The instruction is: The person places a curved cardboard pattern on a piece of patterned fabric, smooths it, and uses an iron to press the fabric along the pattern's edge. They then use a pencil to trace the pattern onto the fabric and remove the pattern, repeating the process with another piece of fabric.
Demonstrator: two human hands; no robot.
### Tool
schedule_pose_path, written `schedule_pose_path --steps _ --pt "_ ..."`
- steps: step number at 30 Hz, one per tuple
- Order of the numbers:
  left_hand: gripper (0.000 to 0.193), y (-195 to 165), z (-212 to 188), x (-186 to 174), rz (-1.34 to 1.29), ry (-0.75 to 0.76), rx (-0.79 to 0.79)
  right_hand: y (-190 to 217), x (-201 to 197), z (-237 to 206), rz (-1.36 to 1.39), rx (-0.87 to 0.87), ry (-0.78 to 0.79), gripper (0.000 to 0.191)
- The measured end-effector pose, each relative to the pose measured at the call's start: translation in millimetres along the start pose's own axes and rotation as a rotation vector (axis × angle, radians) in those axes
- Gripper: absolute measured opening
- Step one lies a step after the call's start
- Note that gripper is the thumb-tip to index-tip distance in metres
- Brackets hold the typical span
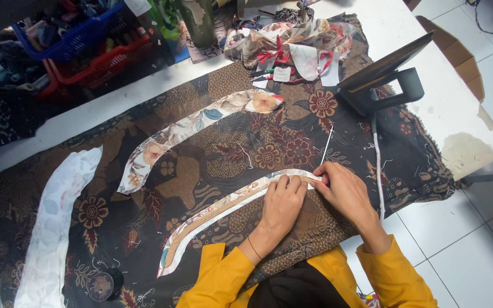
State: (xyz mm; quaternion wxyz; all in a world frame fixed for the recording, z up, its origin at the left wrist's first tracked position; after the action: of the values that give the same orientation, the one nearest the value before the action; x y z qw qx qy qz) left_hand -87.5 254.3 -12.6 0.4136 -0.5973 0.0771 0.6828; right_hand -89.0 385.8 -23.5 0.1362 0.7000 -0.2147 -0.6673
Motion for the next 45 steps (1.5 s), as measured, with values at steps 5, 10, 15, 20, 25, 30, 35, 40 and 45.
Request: schedule_pose_path --steps 5,10,15,20,25,30,35,40,45 --pt "0.033 -3.9 -5.5 -22.2 -0.038 -0.144 0.002 12.1 -8.7 3.3 -0.081 -0.13 -0.051 0.023" --pt "0.043 1.3 -5.2 -37.0 -0.276 -0.101 -0.062 -14.7 22.6 -0.4 0.685 0.099 0.15 0.021" --pt "0.032 12.6 -9.3 -58.4 -0.461 -0.163 -0.117 -20.7 37.7 -8.0 1.036 0.146 0.143 0.021" --pt "0.022 22.7 -5.3 -58.1 -0.517 -0.132 -0.18 -26.8 57.2 -10.6 1.141 0.2 0.145 0.021" --pt "0.025 25.8 -3.0 -58.0 -0.616 -0.118 -0.222 -34.4 68.7 -16.4 1.299 0.238 0.111 0.023" --pt "0.021 31.5 -2.6 -54.4 -0.697 -0.088 -0.257 -32.5 78.5 -20.6 1.407 0.241 0.156 0.022" --pt "0.011 26.8 -2.7 -65.1 -0.558 -0.131 -0.206 -31.8 72.6 -15.7 1.244 0.146 0.147 0.018" --pt "0.011 57.1 -13.8 -114.5 -0.536 -0.261 -0.3 -28.9 46.8 -9.8 0.96 0.062 0.04 0.018" --pt "0.017 155.5 -88.3 -201.9 -0.944 -0.568 -0.766 -18.0 21.2 -13.7 0.589 0.126 0.006 0.023"
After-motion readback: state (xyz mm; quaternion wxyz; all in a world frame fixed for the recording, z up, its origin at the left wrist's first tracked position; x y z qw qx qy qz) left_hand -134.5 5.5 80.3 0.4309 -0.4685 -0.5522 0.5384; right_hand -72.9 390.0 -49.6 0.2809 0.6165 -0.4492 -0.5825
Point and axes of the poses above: each hand's wrist, its own z-axis towards the middle knuckle, its own x-axis out of the palm, y = z × x, the point moved 10 cm from there along z, towards the middle knuckle, and after that the axes turned 8 degrees about -x, right-handed, at the moved point
